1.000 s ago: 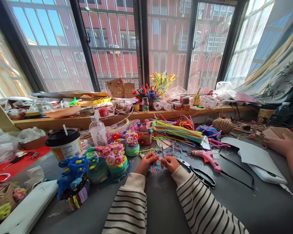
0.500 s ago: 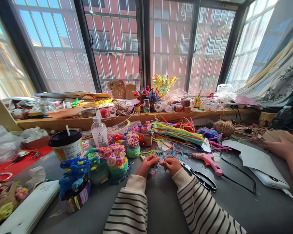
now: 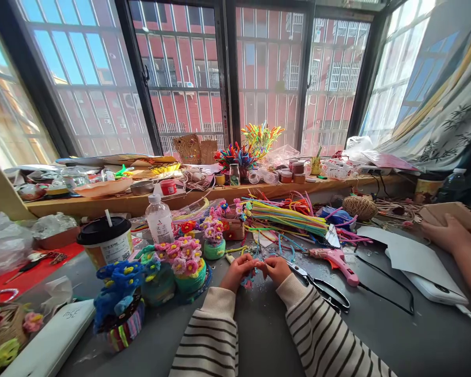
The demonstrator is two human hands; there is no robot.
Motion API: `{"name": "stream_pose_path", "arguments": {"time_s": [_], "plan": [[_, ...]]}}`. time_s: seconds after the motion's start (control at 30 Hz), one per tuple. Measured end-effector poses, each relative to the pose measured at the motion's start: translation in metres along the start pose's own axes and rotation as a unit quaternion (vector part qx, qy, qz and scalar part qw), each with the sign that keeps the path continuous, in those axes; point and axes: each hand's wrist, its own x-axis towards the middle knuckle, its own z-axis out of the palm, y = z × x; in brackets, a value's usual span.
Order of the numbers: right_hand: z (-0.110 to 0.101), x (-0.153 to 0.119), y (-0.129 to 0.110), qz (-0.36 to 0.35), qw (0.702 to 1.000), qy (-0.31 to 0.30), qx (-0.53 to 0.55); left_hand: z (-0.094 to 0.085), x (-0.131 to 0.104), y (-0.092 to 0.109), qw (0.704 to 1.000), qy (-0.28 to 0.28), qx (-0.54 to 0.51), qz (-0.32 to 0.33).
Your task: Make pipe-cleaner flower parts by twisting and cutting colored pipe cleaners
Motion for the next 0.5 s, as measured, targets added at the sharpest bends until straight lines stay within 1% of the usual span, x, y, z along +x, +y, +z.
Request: {"name": "stream_pose_path", "arguments": {"time_s": [0.1,0.23,0.33,0.4,0.5], "plan": [[-0.0022,0.0014,0.002,0.0,1.0,0.01,-0.001,-0.0007,0.0,0.0002,1.0,0.004,-0.004,-0.002],[-0.0032,0.0004,-0.0004,-0.018,0.999,-0.039,0.017,0.0017,-0.001,0.003,1.0,0.008,-0.016,-0.003],[-0.0021,-0.0007,-0.0045,-0.033,0.997,-0.06,0.021,0.004,-0.0025,0.0055,1.0,0.019,0.002,0.001],[-0.002,-0.0002,-0.0061,-0.032,0.998,-0.054,0.019,0.0038,-0.0025,0.0058,1.0,0.012,0.021,-0.009],[-0.0034,0.0014,-0.0065,-0.016,1.0,-0.008,0.008,0.0011,-0.0006,0.0043,1.0,-0.003,0.023,-0.015]]}}
